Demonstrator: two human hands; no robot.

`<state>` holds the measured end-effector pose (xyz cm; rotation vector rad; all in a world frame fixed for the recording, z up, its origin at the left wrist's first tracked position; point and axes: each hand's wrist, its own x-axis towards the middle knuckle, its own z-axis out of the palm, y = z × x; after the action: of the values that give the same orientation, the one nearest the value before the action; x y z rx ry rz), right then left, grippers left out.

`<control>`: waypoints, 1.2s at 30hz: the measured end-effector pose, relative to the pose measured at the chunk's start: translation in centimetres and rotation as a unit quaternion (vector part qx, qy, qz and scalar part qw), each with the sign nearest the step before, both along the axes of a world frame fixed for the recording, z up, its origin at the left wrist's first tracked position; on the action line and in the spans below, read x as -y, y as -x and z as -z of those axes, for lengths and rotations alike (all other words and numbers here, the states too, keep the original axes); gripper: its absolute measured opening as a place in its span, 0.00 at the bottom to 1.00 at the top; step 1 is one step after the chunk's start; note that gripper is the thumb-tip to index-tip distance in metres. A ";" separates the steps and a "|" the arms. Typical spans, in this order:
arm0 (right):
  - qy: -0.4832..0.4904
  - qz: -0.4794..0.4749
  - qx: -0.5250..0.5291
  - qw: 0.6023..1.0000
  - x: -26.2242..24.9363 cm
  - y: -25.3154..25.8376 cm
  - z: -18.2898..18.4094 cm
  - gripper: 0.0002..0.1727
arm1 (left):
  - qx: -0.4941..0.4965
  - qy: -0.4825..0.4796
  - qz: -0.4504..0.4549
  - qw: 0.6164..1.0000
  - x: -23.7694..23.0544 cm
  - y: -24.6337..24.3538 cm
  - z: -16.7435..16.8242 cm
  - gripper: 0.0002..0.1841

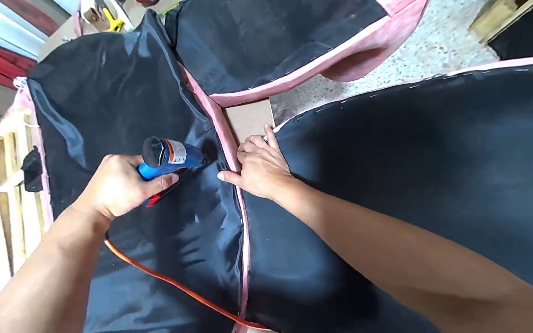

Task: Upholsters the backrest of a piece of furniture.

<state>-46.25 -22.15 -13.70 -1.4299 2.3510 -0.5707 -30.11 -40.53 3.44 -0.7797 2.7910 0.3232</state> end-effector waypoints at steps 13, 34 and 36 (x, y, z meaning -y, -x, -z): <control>-0.025 -0.076 0.057 0.995 -0.3 1.4 -0.8 0.38 | 0.049 -0.018 0.023 0.998 0.8 4.0 1.1 0.20; -0.024 -0.141 0.056 0.988 -1.2 2.2 -0.7 0.39 | 0.066 -0.023 0.098 0.993 -1.5 1.9 1.7 0.17; -0.028 -0.140 0.045 0.989 -1.3 2.0 -0.9 0.54 | 0.057 -0.015 0.099 0.993 -1.5 1.1 1.3 0.19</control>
<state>-48.25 -20.82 -12.82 -1.6345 2.0323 -0.4772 -31.25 -39.05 2.18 -0.4909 2.7197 0.2757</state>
